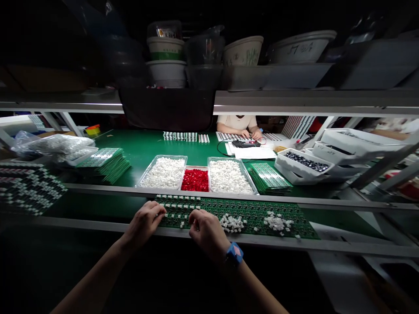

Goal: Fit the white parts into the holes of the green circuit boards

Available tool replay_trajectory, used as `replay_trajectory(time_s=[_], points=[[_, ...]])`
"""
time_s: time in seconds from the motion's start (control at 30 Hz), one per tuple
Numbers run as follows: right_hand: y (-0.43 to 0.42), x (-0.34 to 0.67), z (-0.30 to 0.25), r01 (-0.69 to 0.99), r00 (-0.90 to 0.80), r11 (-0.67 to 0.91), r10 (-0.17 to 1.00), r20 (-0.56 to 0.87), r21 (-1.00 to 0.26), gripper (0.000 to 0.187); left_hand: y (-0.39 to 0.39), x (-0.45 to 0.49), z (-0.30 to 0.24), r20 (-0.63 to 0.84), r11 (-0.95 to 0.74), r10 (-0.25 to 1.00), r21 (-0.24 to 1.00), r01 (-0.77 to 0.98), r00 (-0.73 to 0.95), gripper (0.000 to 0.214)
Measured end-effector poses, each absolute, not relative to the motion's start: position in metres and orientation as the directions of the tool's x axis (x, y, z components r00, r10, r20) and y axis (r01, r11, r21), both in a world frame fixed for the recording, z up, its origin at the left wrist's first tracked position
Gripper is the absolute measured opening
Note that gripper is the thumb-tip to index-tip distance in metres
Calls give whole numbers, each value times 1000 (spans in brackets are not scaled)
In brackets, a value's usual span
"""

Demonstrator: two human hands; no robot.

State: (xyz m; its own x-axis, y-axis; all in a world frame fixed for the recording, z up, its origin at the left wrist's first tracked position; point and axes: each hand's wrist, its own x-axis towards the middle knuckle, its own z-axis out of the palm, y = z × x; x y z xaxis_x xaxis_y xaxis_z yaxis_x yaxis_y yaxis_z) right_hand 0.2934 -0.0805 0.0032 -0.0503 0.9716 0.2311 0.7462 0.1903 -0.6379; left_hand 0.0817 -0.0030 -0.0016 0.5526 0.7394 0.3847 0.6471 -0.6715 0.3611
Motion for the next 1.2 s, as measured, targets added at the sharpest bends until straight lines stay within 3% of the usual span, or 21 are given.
replay_trajectory(time_s=[0.13, 0.37, 0.53, 0.77, 1.0, 1.2], points=[[-78, 298, 2, 705, -59, 193, 975, 215, -683, 14, -13, 89, -3, 395, -670, 741, 389, 632, 543, 11], [-64, 297, 3, 681, -94, 204, 977, 192, -703, 13, -34, 118, -13, 279, -611, 789, 456, 647, 548, 7], [-54, 290, 7, 759, -94, 209, 972, 215, -617, 8, -40, 122, -12, 272, -585, 807, 486, 649, 524, 9], [-48, 281, 7, 870, -96, 150, 986, 136, -469, 16, -49, 105, -5, 213, -411, 892, 749, 519, 400, 18], [-46, 274, 11, 949, -107, 123, 992, 69, -292, 17, -53, 89, -9, 147, -322, 911, 837, 443, 385, 12], [-47, 273, 22, 947, -100, 115, 993, 66, -298, 11, -48, 80, -14, 109, -258, 917, 895, 364, 384, 21]])
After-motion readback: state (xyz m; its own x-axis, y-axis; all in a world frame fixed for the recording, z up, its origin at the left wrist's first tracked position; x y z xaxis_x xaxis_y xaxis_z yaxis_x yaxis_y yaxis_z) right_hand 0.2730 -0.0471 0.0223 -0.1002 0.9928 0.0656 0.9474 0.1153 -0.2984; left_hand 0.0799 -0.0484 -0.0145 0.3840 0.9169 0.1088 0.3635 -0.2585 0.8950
